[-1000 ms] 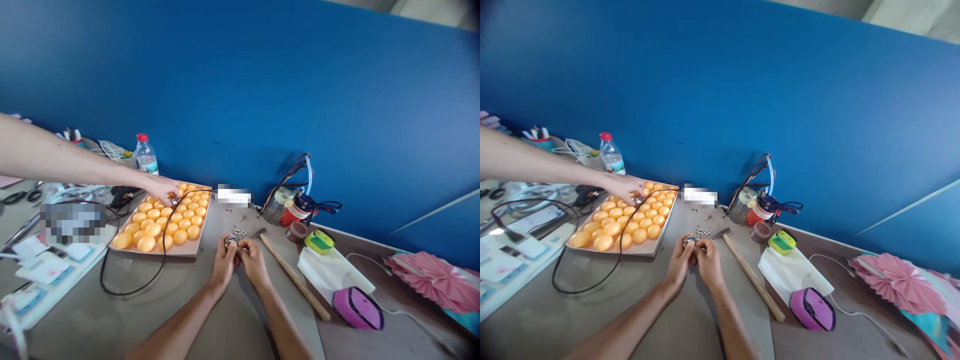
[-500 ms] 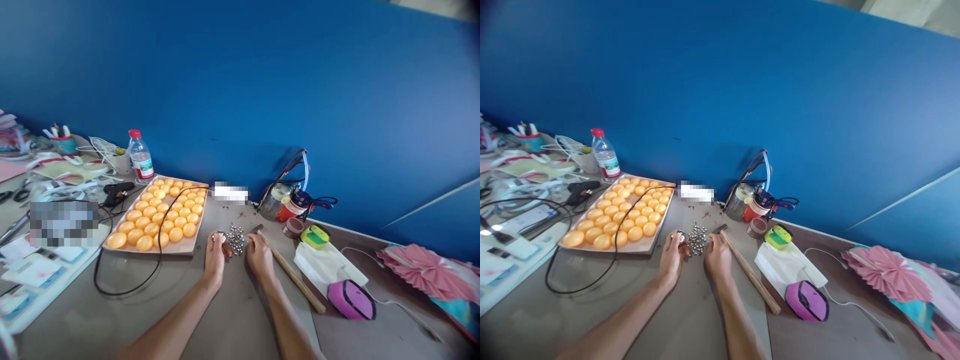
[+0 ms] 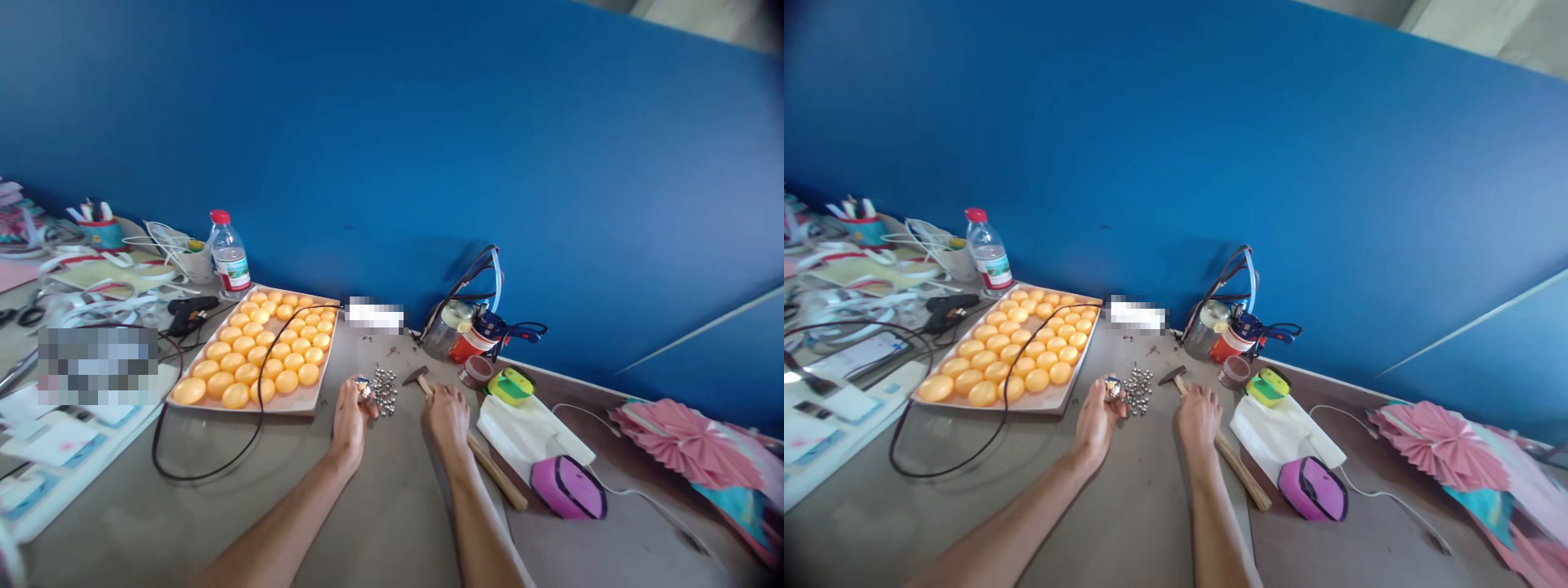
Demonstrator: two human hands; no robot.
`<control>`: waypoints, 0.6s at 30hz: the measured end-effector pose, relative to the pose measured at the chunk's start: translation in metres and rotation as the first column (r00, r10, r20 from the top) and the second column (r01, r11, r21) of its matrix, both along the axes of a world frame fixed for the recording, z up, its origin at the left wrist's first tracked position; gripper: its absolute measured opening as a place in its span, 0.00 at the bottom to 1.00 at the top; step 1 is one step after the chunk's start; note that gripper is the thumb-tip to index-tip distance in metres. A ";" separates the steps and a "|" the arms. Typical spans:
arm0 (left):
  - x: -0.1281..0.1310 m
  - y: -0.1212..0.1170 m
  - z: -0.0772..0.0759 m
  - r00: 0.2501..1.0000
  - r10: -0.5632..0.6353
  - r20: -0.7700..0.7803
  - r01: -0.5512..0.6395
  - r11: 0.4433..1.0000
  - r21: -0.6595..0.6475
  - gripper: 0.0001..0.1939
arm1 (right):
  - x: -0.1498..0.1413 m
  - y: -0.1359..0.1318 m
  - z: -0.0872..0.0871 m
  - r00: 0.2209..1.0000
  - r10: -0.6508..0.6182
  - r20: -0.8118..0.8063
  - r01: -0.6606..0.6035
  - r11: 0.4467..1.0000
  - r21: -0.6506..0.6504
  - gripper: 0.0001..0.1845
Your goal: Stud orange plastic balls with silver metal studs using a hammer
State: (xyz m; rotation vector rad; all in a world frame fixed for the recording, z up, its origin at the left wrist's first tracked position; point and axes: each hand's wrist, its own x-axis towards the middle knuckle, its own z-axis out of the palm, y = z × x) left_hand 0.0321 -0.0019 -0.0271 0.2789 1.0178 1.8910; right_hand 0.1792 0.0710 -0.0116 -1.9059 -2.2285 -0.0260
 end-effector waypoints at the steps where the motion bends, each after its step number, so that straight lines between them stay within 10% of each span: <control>1: 0.000 0.000 -0.001 1.000 0.000 0.007 0.000 1.000 0.008 0.22 | 0.000 0.001 0.000 1.000 0.009 -0.008 -0.009 1.000 0.002 0.12; 10: 0.001 0.002 0.002 0.999 0.006 0.051 -0.006 1.000 0.006 0.22 | -0.010 -0.012 0.030 0.832 0.396 -0.388 -0.310 0.913 0.266 0.14; 18: 0.002 -0.002 0.006 1.000 0.004 -0.028 -0.004 1.000 -0.001 0.21 | -0.025 -0.045 0.071 0.684 0.484 -0.546 -0.520 0.848 0.101 0.15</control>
